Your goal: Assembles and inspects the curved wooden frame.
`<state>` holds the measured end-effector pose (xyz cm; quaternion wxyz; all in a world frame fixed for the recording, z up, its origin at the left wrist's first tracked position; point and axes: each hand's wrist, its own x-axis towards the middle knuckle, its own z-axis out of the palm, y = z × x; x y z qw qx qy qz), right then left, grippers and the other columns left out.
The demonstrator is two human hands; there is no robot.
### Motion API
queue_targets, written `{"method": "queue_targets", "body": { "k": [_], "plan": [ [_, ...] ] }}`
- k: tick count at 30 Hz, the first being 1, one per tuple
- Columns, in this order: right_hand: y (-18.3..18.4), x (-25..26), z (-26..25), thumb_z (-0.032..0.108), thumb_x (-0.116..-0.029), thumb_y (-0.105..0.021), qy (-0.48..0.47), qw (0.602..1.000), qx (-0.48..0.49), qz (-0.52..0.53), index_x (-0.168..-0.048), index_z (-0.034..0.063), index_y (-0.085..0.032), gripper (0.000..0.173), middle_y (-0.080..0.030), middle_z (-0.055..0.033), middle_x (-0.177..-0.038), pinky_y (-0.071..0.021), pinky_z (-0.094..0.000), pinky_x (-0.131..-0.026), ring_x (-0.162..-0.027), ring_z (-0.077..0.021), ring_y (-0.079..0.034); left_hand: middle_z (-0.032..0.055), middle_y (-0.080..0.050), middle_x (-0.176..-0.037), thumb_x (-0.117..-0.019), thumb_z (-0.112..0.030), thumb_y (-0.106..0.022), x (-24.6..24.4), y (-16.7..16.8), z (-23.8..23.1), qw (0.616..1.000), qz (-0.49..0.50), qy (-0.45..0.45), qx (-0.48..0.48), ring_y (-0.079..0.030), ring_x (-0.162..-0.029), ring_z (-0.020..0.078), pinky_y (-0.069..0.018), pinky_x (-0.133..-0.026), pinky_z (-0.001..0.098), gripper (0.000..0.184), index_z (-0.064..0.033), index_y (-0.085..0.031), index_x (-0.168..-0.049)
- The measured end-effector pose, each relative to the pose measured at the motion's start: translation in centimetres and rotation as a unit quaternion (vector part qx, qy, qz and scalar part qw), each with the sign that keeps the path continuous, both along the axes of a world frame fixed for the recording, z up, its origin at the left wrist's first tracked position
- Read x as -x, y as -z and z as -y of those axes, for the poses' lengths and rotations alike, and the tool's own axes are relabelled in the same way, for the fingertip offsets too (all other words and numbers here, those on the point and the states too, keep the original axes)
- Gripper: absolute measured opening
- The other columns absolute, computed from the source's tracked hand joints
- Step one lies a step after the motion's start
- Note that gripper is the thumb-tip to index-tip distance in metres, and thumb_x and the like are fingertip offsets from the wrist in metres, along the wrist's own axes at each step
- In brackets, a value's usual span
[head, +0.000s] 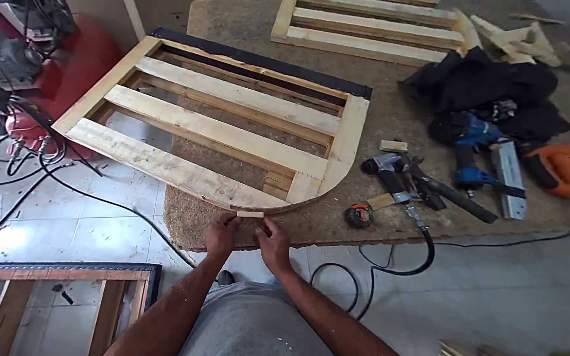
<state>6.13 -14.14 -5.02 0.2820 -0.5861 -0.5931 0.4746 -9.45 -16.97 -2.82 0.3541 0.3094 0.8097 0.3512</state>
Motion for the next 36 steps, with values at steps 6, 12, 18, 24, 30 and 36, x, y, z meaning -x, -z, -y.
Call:
{"method": "queue_targets", "body": {
  "k": [6,12,18,24,30,36],
  "plan": [
    [0.0,0.2,0.2,0.021,-0.1006,-0.065,-0.032,0.999,-0.017,0.027,-0.148,0.0053,-0.055,0.051,-0.065,-0.0143,-0.136,-0.0557,-0.0434,-0.103,-0.115,-0.0215,-0.069,-0.0010,-0.077,-0.092,-0.1001,-0.031,-0.068,0.2,1.0,-0.3,1.000,0.009,-0.007,-0.016,-0.073,-0.084,0.0145,-0.0606,-0.082,0.0455,0.019,-0.0192,-0.076,-0.112],
    [-0.3,0.7,0.2,0.026,-0.1008,-0.064,-0.043,0.998,0.002,0.055,-0.154,0.0083,-0.048,0.058,-0.057,-0.0138,-0.148,-0.0512,-0.0455,-0.109,-0.127,-0.0243,-0.063,-0.0012,-0.077,-0.088,-0.0998,-0.031,-0.069,0.3,1.2,-0.7,1.000,0.012,-0.014,-0.018,-0.073,-0.079,0.0142,-0.0604,-0.079,0.0449,0.017,-0.0195,-0.077,-0.110],
    [-0.4,0.9,0.5,0.027,-0.0988,-0.066,-0.055,0.997,-0.006,0.049,-0.157,0.0069,-0.043,0.065,-0.048,-0.0153,-0.156,-0.0482,-0.0460,-0.112,-0.135,-0.0266,-0.055,0.0014,-0.077,-0.089,-0.0997,-0.031,-0.069,0.5,1.6,-0.9,0.999,0.023,-0.013,-0.026,-0.074,-0.081,0.0168,-0.0605,-0.081,0.0476,0.018,-0.0163,-0.077,-0.107],
    [-0.6,0.9,0.4,0.028,-0.0981,-0.067,-0.062,0.997,-0.003,0.053,-0.157,0.0080,-0.042,0.067,-0.045,-0.0145,-0.158,-0.0485,-0.0466,-0.112,-0.137,-0.0270,-0.054,0.0005,-0.077,-0.086,-0.0990,-0.035,-0.070,0.6,1.8,-1.0,0.999,0.030,-0.014,-0.028,-0.073,-0.077,0.0160,-0.0603,-0.078,0.0469,0.020,-0.0172,-0.077,-0.103],
    [-0.7,1.0,0.2,0.030,-0.0977,-0.068,-0.071,0.995,-0.007,0.065,-0.158,0.0082,-0.041,0.070,-0.044,-0.0144,-0.159,-0.0447,-0.0485,-0.115,-0.142,-0.0276,-0.049,0.0035,-0.076,-0.084,-0.0991,-0.040,-0.068,0.5,1.1,-1.9,0.998,0.054,-0.034,0.000,-0.072,-0.075,0.0193,-0.0589,-0.076,0.0492,0.027,-0.0146,-0.077,-0.097],
    [-1.3,1.2,0.7,0.032,-0.0964,-0.070,-0.073,0.995,0.016,0.062,-0.161,0.0096,-0.035,0.077,-0.036,-0.0143,-0.164,-0.0409,-0.0485,-0.118,-0.148,-0.0267,-0.041,0.0000,-0.078,-0.086,-0.0969,-0.031,-0.073,0.4,1.8,-1.8,0.998,0.057,-0.040,-0.009,-0.074,-0.078,0.0150,-0.0617,-0.078,0.0446,0.016,-0.0159,-0.078,-0.098]
  ]
}}
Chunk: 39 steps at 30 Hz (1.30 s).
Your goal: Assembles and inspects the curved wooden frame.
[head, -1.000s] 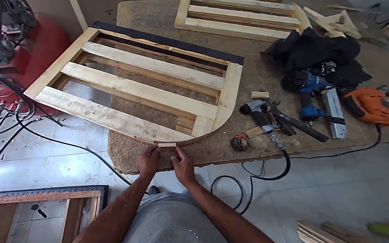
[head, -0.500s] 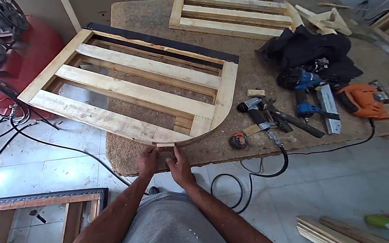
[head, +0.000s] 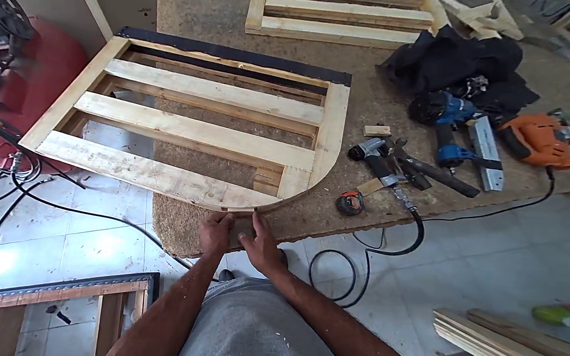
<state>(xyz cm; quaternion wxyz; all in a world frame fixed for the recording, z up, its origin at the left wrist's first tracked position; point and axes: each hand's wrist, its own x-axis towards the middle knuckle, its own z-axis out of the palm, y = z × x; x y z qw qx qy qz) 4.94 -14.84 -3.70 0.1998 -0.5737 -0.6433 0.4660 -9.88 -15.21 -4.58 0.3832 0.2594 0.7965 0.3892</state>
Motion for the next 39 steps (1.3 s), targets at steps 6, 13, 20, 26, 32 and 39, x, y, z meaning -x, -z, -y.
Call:
{"method": "queue_targets", "body": {
  "k": [6,13,20,26,32,39],
  "plan": [
    [0.8,-0.1,0.6,0.034,-0.0966,-0.068,-0.024,0.999,-0.015,0.032,-0.159,0.0113,-0.040,0.073,-0.035,-0.0085,-0.166,-0.0373,-0.0429,-0.122,-0.151,-0.0204,-0.038,-0.0027,-0.077,-0.082,-0.0951,-0.035,-0.075,0.2,0.0,-0.3,0.998,-0.028,0.029,0.045,-0.073,-0.075,0.0136,-0.0617,-0.076,0.0450,0.017,-0.0180,-0.076,-0.096],
    [0.4,0.6,-0.1,0.035,-0.0960,-0.068,-0.045,0.996,-0.014,0.077,-0.160,0.0119,-0.039,0.073,-0.032,-0.0089,-0.167,-0.0379,-0.0474,-0.120,-0.151,-0.0241,-0.037,0.0008,-0.077,-0.088,-0.0968,-0.041,-0.071,0.2,-0.2,-0.6,0.991,-0.081,0.060,0.085,-0.074,-0.082,0.0203,-0.0600,-0.082,0.0541,0.024,-0.0178,-0.075,-0.100],
    [0.5,0.8,-0.1,0.041,-0.0937,-0.070,-0.046,0.995,-0.023,0.090,-0.159,0.0106,-0.039,0.079,-0.033,-0.0098,-0.166,-0.0375,-0.0472,-0.120,-0.150,-0.0244,-0.037,0.0001,-0.078,-0.090,-0.1015,-0.040,-0.064,0.6,0.2,-0.4,0.994,-0.048,0.070,0.070,-0.075,-0.083,0.0184,-0.0604,-0.084,0.0518,0.026,-0.0172,-0.076,-0.102],
    [0.5,0.7,-0.1,0.043,-0.0920,-0.071,-0.061,0.992,-0.027,0.109,-0.160,0.0108,-0.037,0.083,-0.032,-0.0095,-0.167,-0.0381,-0.0472,-0.120,-0.151,-0.0248,-0.036,-0.0007,-0.077,-0.088,-0.1036,-0.045,-0.059,0.5,0.6,-0.5,0.993,-0.060,0.072,0.077,-0.075,-0.082,0.0178,-0.0598,-0.083,0.0524,0.031,-0.0183,-0.075,-0.100],
    [0.1,1.1,-0.2,0.045,-0.0927,-0.070,-0.072,0.988,-0.011,0.133,-0.162,0.0107,-0.032,0.086,-0.027,-0.0104,-0.169,-0.0344,-0.0481,-0.122,-0.153,-0.0260,-0.032,-0.0002,-0.077,-0.087,-0.1026,-0.047,-0.059,0.7,0.7,-0.6,0.991,-0.065,0.080,0.084,-0.074,-0.082,0.0189,-0.0591,-0.083,0.0536,0.033,-0.0178,-0.075,-0.100],
    [-0.1,1.0,-0.2,0.043,-0.0926,-0.070,-0.073,0.988,-0.011,0.136,-0.162,0.0097,-0.032,0.086,-0.028,-0.0107,-0.168,-0.0362,-0.0479,-0.120,-0.151,-0.0269,-0.035,0.0009,-0.077,-0.086,-0.1017,-0.044,-0.063,0.7,0.9,-0.7,0.995,-0.038,0.060,0.065,-0.075,-0.079,0.0185,-0.0606,-0.080,0.0511,0.031,-0.0154,-0.075,-0.100]
  ]
}}
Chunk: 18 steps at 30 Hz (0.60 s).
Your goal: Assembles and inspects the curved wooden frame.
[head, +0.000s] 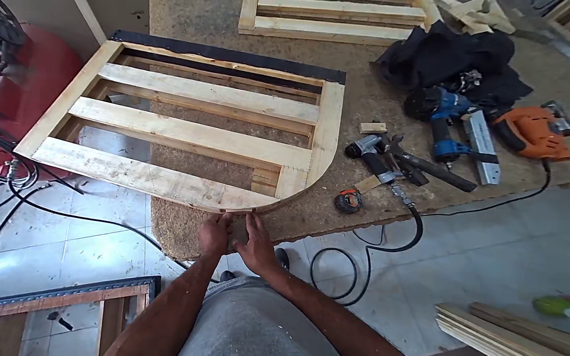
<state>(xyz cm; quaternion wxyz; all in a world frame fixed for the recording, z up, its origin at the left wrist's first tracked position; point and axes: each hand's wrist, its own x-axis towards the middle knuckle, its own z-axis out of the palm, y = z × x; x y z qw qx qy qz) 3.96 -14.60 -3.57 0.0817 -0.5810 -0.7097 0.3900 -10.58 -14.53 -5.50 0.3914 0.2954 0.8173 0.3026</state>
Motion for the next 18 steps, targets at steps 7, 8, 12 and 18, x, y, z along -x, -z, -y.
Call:
{"method": "queue_targets", "body": {
  "k": [7,8,12,18],
  "plan": [
    [0.14,0.27,-0.09,0.045,-0.0928,-0.070,0.008,1.000,-0.002,0.005,-0.162,0.0134,-0.035,0.083,-0.028,-0.0102,-0.168,-0.0389,-0.0498,-0.118,-0.150,-0.0276,-0.037,-0.0007,-0.078,-0.088,-0.1026,-0.045,-0.061,0.45,-0.10,0.15,0.999,-0.009,0.031,0.003,-0.075,-0.082,0.0171,-0.0612,-0.083,0.0507,0.031,-0.0176,-0.075,-0.102],
    [0.26,0.17,-0.03,0.045,-0.0925,-0.070,0.006,1.000,-0.005,0.004,-0.162,0.0135,-0.034,0.084,-0.028,-0.0095,-0.169,-0.0389,-0.0497,-0.118,-0.150,-0.0274,-0.037,-0.0005,-0.078,-0.088,-0.1024,-0.045,-0.061,0.44,-0.08,0.21,1.000,-0.009,0.028,0.002,-0.075,-0.081,0.0174,-0.0608,-0.082,0.0512,0.030,-0.0174,-0.075,-0.101],
    [0.54,-0.23,-0.07,0.046,-0.0900,-0.072,-0.006,1.000,-0.022,0.007,-0.162,0.0124,-0.034,0.088,-0.029,-0.0096,-0.168,-0.0389,-0.0489,-0.119,-0.150,-0.0267,-0.038,0.0003,-0.077,-0.085,-0.1014,-0.046,-0.062,0.18,0.07,-0.05,1.000,-0.016,0.004,0.008,-0.075,-0.080,0.0189,-0.0606,-0.081,0.0527,0.032,-0.0171,-0.075,-0.102],
    [0.04,-0.15,-0.45,0.044,-0.0906,-0.073,-0.011,1.000,-0.004,0.007,-0.163,0.0125,-0.032,0.089,-0.027,-0.0104,-0.169,-0.0390,-0.0495,-0.118,-0.150,-0.0280,-0.037,0.0004,-0.077,-0.085,-0.1022,-0.047,-0.060,0.14,-0.45,-0.05,1.000,-0.017,0.010,0.013,-0.075,-0.080,0.0193,-0.0599,-0.081,0.0531,0.034,-0.0168,-0.075,-0.099]
  ]
}}
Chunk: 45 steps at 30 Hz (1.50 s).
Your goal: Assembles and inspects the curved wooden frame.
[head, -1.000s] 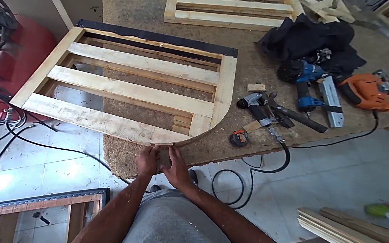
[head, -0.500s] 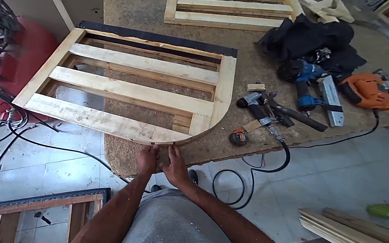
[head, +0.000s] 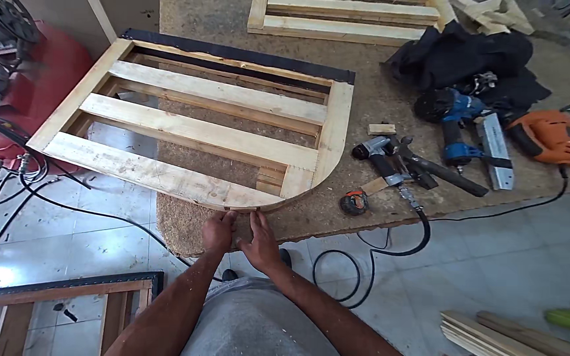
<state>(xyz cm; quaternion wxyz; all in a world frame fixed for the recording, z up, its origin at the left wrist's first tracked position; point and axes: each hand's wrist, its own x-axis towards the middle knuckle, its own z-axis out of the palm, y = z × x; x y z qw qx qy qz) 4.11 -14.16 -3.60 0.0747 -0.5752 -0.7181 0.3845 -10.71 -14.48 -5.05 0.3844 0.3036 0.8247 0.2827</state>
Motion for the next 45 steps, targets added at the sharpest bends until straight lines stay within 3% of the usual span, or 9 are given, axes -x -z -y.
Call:
{"method": "queue_targets", "body": {
  "k": [3,5,10,15,21,32,40,45],
  "plan": [
    [0.3,-0.1,-0.4,0.047,-0.0886,-0.074,-0.002,1.000,-0.012,-0.009,-0.161,0.0131,-0.035,0.089,-0.033,-0.0100,-0.165,-0.0423,-0.0496,-0.116,-0.147,-0.0275,-0.041,-0.0005,-0.077,-0.084,-0.1021,-0.048,-0.060,-0.1,0.1,0.0,1.000,-0.005,0.006,-0.007,-0.075,-0.079,0.0180,-0.0602,-0.080,0.0521,0.035,-0.0174,-0.075,-0.099],
    [0.3,-0.2,-0.2,0.048,-0.0892,-0.073,-0.021,1.000,-0.020,-0.011,-0.162,0.0140,-0.034,0.089,-0.035,-0.0089,-0.165,-0.0399,-0.0492,-0.118,-0.148,-0.0262,-0.040,-0.0007,-0.077,-0.083,-0.1021,-0.049,-0.059,-0.1,0.3,0.1,1.000,-0.008,0.004,-0.003,-0.074,-0.078,0.0178,-0.0598,-0.079,0.0518,0.035,-0.0181,-0.075,-0.098],
    [0.7,-0.5,0.5,0.038,-0.0908,-0.073,0.005,0.998,-0.040,-0.052,-0.157,0.0122,-0.044,0.077,-0.045,-0.0095,-0.158,-0.0431,-0.0467,-0.116,-0.143,-0.0251,-0.046,-0.0002,-0.076,-0.080,-0.1009,-0.048,-0.062,0.0,0.3,-0.2,0.999,0.025,-0.025,-0.020,-0.074,-0.075,0.0174,-0.0611,-0.077,0.0503,0.036,-0.0157,-0.076,-0.093],
    [0.3,-0.8,0.3,0.030,-0.0916,-0.075,0.059,0.993,0.006,-0.099,-0.157,0.0063,-0.041,0.078,-0.043,-0.0156,-0.157,-0.0527,-0.0461,-0.106,-0.131,-0.0275,-0.057,0.0029,-0.076,-0.083,-0.1028,-0.042,-0.062,0.0,-0.1,-0.3,0.997,0.063,-0.038,-0.032,-0.074,-0.077,0.0184,-0.0620,-0.079,0.0478,0.034,-0.0113,-0.075,-0.096],
    [0.0,-0.6,0.1,0.032,-0.0927,-0.073,0.056,0.995,0.019,-0.080,-0.161,0.0088,-0.034,0.082,-0.047,-0.0156,-0.152,-0.0544,-0.0473,-0.099,-0.118,-0.0289,-0.062,0.0059,-0.077,-0.089,-0.1070,-0.038,-0.054,0.3,0.5,0.0,0.994,0.092,-0.031,-0.049,-0.075,-0.079,0.0197,-0.0625,-0.078,0.0461,0.035,-0.0081,-0.072,-0.105],
    [0.4,-0.6,-0.3,0.035,-0.0927,-0.074,0.066,0.992,0.039,-0.096,-0.160,0.0092,-0.035,0.082,-0.048,-0.0147,-0.153,-0.0518,-0.0487,-0.105,-0.127,-0.0289,-0.059,0.0026,-0.077,-0.086,-0.1079,-0.041,-0.051,0.1,0.8,0.0,0.999,0.028,-0.015,-0.035,-0.074,-0.076,0.0189,-0.0618,-0.078,0.0489,0.037,-0.0119,-0.074,-0.103],
    [0.7,-0.9,-0.3,0.034,-0.0931,-0.073,0.066,0.991,0.044,-0.111,-0.161,0.0108,-0.035,0.081,-0.050,-0.0145,-0.151,-0.0528,-0.0482,-0.103,-0.125,-0.0282,-0.060,0.0020,-0.077,-0.089,-0.1073,-0.043,-0.051,0.0,0.9,-0.1,0.999,0.036,-0.027,-0.027,-0.075,-0.077,0.0184,-0.0630,-0.078,0.0478,0.037,-0.0127,-0.072,-0.105],
    [0.6,-1.4,-0.7,0.037,-0.0966,-0.069,0.048,0.990,0.060,-0.120,-0.162,0.0109,-0.032,0.080,-0.044,-0.0145,-0.158,-0.0524,-0.0486,-0.104,-0.128,-0.0283,-0.059,0.0043,-0.077,-0.093,-0.1078,-0.041,-0.051,-0.3,0.8,0.0,0.998,0.048,-0.034,-0.037,-0.076,-0.081,0.0191,-0.0635,-0.081,0.0474,0.037,-0.0103,-0.072,-0.108]
  ]
}}
